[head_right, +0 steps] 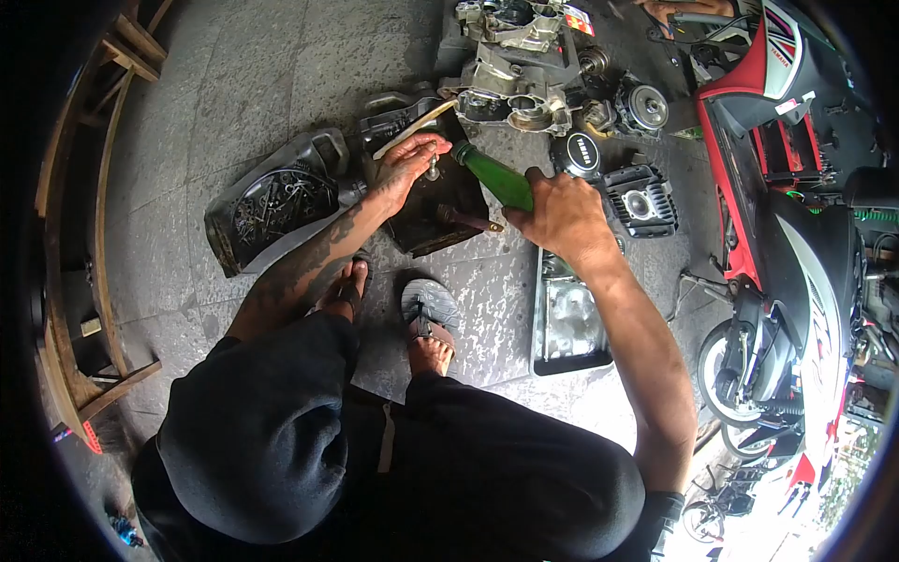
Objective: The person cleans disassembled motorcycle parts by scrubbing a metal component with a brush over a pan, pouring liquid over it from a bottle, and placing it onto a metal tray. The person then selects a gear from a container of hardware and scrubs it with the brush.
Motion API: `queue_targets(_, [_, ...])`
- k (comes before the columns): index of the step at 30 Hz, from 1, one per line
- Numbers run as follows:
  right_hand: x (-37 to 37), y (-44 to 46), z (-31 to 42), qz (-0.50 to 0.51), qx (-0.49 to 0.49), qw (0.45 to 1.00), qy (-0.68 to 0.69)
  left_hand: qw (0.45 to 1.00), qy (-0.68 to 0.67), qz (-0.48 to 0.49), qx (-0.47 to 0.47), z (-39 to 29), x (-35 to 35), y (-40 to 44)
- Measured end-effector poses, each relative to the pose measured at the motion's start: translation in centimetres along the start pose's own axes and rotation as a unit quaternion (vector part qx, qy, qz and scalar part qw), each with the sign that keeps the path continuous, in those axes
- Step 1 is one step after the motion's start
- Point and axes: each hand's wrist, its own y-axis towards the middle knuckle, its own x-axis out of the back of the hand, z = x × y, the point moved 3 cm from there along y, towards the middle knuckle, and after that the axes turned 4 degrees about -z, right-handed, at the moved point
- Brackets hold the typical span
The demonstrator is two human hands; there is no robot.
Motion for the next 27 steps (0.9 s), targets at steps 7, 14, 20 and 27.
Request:
queue_targets(7, [-1.2,-0.3,-0.1,0.008,0.012,1.0,0.015,0.998,-0.056,-0.022,0.032,0.4,0.4,0.2])
queue_targets(14, [-1.9,-0.8,0.2,0.042,0.005,0.999,-0.014,0.995,-0.069,-0.035,0.056,-0.2,0.4,0.1])
queue_targets(20, [-3.2,-1.4,0.0,0.044,0.005,0.999,-0.016,0.994,-0.1,-0.026,0.045,0.0,0.5,0.4])
queue_targets(27, [-6.1,-2.3,-1.3,0.032,0.003,0.999,0.013,0.996,-0.081,-0.024,0.042,-0.5,0.2,0.5])
